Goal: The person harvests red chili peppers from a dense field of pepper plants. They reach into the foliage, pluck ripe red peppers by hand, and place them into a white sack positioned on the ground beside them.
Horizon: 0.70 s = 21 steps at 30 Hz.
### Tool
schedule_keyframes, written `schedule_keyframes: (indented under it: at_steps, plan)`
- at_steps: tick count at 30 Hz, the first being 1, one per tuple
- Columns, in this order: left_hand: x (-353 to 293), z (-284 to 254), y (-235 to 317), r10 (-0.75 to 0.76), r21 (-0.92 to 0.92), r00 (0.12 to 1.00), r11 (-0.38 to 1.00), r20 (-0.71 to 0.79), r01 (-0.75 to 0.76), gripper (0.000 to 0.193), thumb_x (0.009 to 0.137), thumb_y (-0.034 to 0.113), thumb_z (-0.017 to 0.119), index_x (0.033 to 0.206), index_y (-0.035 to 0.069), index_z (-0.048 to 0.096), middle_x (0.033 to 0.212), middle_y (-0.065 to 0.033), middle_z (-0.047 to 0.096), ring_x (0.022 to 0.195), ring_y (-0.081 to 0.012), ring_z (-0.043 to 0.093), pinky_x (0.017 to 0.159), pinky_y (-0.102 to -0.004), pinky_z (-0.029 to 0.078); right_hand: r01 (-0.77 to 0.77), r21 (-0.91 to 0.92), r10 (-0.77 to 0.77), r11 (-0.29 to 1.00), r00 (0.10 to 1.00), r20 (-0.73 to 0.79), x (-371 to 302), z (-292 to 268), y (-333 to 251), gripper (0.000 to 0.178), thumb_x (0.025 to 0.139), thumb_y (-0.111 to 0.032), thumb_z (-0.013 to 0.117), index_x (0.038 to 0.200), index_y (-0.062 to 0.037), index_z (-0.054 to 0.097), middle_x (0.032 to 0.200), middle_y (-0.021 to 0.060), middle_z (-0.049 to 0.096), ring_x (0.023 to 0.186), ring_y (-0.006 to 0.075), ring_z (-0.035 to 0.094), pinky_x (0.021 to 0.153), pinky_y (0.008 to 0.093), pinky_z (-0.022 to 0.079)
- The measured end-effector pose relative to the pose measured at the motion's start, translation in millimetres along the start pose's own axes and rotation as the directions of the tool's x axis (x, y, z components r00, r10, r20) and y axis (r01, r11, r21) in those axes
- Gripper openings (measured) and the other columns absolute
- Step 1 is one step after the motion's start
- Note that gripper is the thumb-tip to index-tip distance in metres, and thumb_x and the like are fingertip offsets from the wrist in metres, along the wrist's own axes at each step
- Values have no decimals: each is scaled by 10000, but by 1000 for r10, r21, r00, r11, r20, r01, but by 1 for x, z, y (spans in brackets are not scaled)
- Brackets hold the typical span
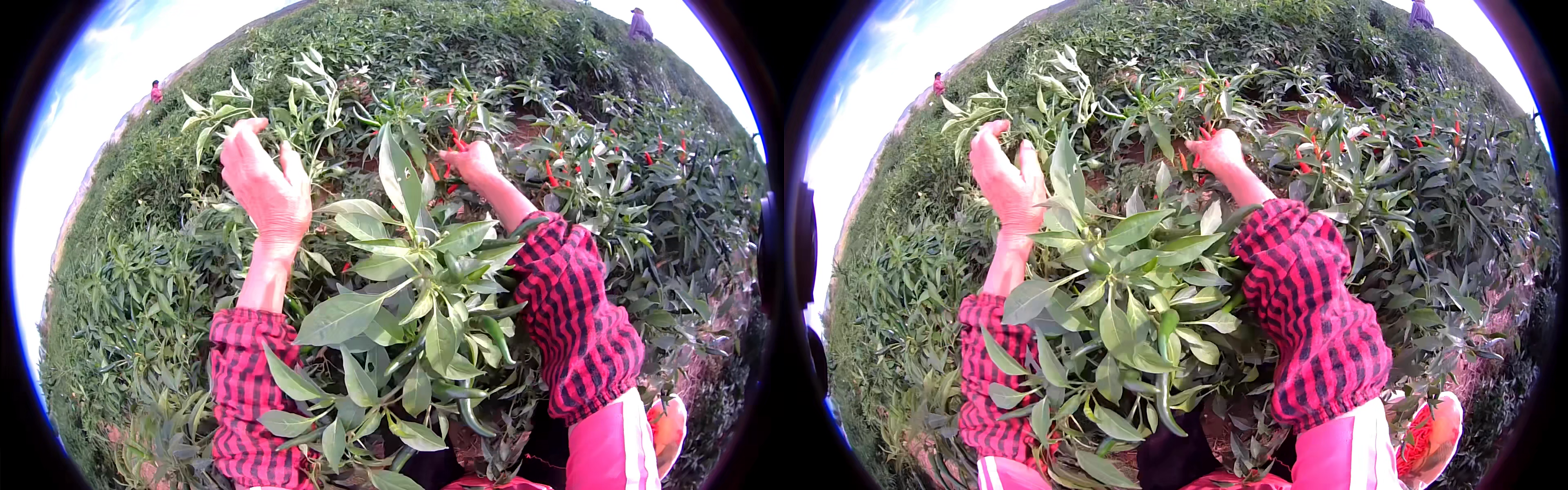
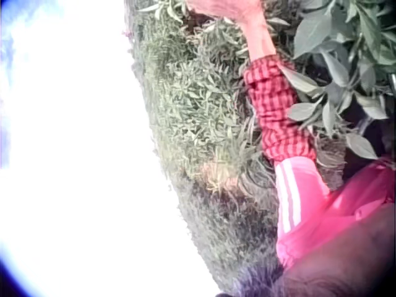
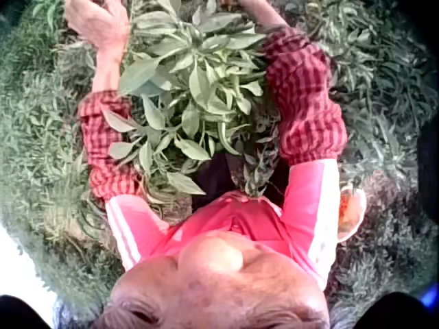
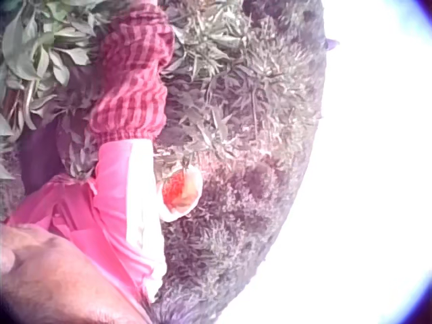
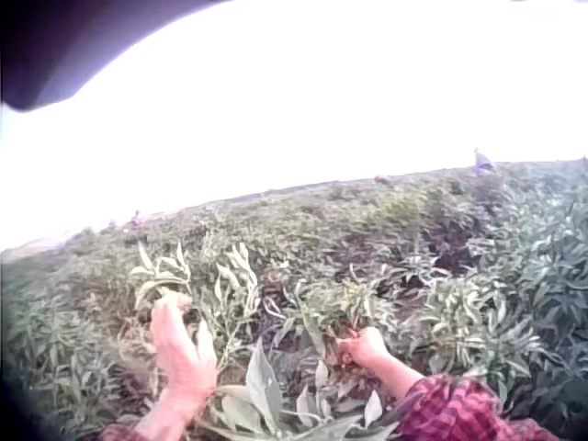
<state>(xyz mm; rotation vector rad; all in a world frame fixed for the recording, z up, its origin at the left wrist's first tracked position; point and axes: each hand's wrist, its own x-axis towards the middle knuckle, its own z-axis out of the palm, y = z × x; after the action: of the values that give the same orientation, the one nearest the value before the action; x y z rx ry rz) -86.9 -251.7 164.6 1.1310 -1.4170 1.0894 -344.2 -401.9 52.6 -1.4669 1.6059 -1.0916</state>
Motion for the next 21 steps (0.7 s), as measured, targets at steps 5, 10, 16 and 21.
schedule_keyframes:
  at_steps: [5,10,16,21]
  plan:
    - [-39,54,73,-182,-144,328,636,927,759,287,798,131,631,1059,23,577,938,-144,620,873,-268,601,786,-355,463,-48,-59,50,997,998,31,-11,35,10,299,725,-273,777,781,-6,655,783,140,671,746,203,639,722,372,495]
    - [-137,121,62,-41,-329,331,50,943,943,324,785,121,712,1032,-23,560,859,-63,630,729,-138,589,662,-270,471,110,380,-133,918,990,34,-28,46,17,334,769,-297,631,703,30,605,573,128,549,555,204,547,589,378,445]
    - [-160,110,104,-175,-216,196,-107,965,970,245,828,167,674,997,-6,635,835,-36,642,744,-96,574,665,-251,454,121,88,-118,989,992,-48,-52,12,4,352,765,-309,684,844,31,634,764,202,640,752,320,637,708,418,476]
    - [-175,83,92,-202,-239,207,-148,957,960,184,868,135,624,1013,31,579,830,-4,589,717,-74,532,642,-239,442,207,362,-239,909,970,46,-102,18,13,226,801,-193,667,798,25,606,650,-14,511,618,73,421,563,270,378]
